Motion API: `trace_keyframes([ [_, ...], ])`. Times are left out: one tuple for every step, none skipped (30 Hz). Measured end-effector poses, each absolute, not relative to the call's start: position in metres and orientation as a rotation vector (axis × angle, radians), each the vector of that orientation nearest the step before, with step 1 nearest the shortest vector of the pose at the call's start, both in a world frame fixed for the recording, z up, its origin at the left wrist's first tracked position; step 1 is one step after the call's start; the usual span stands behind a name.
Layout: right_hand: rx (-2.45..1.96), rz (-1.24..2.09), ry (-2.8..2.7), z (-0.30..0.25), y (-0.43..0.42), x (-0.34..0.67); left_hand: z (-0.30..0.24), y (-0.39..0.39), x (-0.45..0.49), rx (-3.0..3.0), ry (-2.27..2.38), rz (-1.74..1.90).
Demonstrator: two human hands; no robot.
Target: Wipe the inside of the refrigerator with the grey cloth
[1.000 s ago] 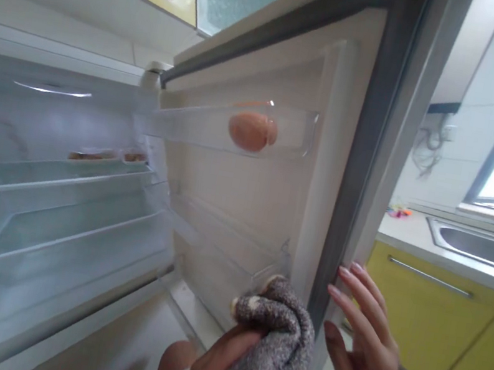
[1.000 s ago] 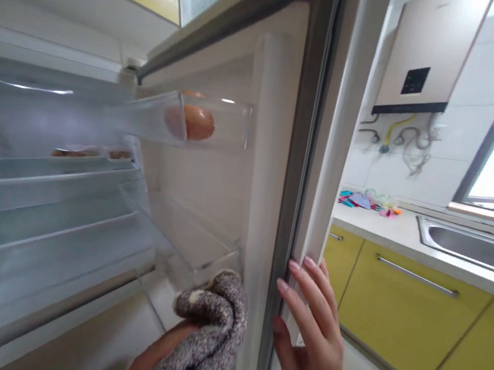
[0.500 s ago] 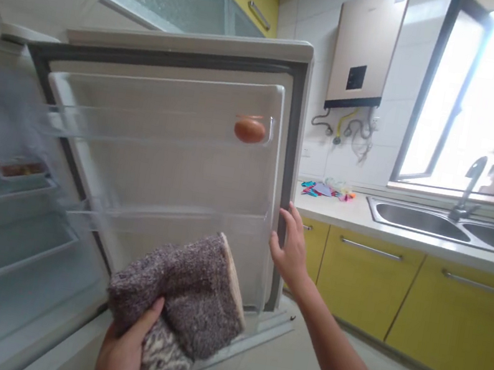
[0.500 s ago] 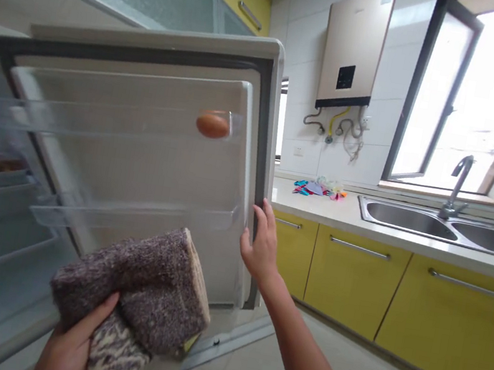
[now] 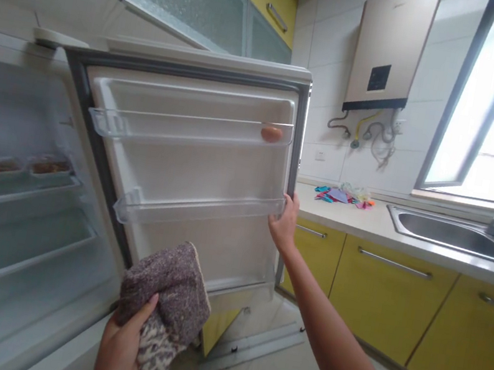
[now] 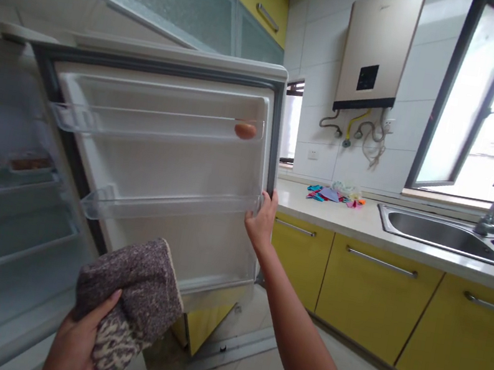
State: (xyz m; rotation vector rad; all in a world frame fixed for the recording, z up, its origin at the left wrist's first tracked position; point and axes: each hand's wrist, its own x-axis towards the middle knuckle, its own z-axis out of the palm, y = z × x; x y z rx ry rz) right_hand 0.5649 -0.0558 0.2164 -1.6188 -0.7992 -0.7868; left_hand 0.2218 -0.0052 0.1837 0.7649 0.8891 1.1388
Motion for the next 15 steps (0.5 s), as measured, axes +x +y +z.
trace_keyframes([
  [-1.635,-0.782,-0.808,0.217,-0.057,0.565,0.183,-0.004,0.222,0.779,0.886,1.146],
  [-1.654,-0.78,-0.822,0.216,-0.058,0.564,0.181,-0.003,0.222,0.798,0.881,1.156],
  [-1.674,-0.778,-0.84,0.215,-0.061,0.563,0.178,0.0,0.22,0.831,0.876,1.172],
  [-1.695,-0.776,-0.86,0.212,-0.063,0.561,0.175,0.003,0.219,0.888,0.875,1.2],
  [-1.717,-0.775,-0.883,0.209,-0.067,0.559,0.171,0.007,0.216,0.978,0.882,1.244],
  [-1.742,-0.774,-0.907,0.204,-0.07,0.556,0.166,0.012,0.212,1.106,0.896,1.307],
  [-1.768,-0.772,-0.93,0.198,-0.074,0.552,0.161,0.017,0.208,1.279,0.898,1.384],
  [-1.795,-0.769,-0.953,0.191,-0.078,0.549,0.157,0.023,0.203,1.494,0.866,1.472],
  [-1.82,-0.765,-0.976,0.185,-0.083,0.545,0.153,0.027,0.199,1.746,0.789,1.551],
  [-1.842,-0.761,-0.996,0.178,-0.086,0.542,0.15,0.031,0.196,2.009,0.676,1.608],
  [-1.859,-0.757,-1.009,0.171,-0.09,0.54,0.147,0.034,0.195,2.267,0.541,1.627],
  [-1.871,-0.755,-1.019,0.166,-0.093,0.538,0.145,0.035,0.196,2.505,0.411,1.597],
  [-1.879,-0.754,-1.025,0.162,-0.095,0.536,0.144,0.035,0.198,2.707,0.325,1.52],
  [-1.883,-0.754,-1.028,0.158,-0.096,0.535,0.142,0.034,0.203,2.866,0.294,1.404],
  [-1.885,-0.753,-1.028,0.156,-0.097,0.535,0.14,0.031,0.209,2.979,0.31,1.256],
])
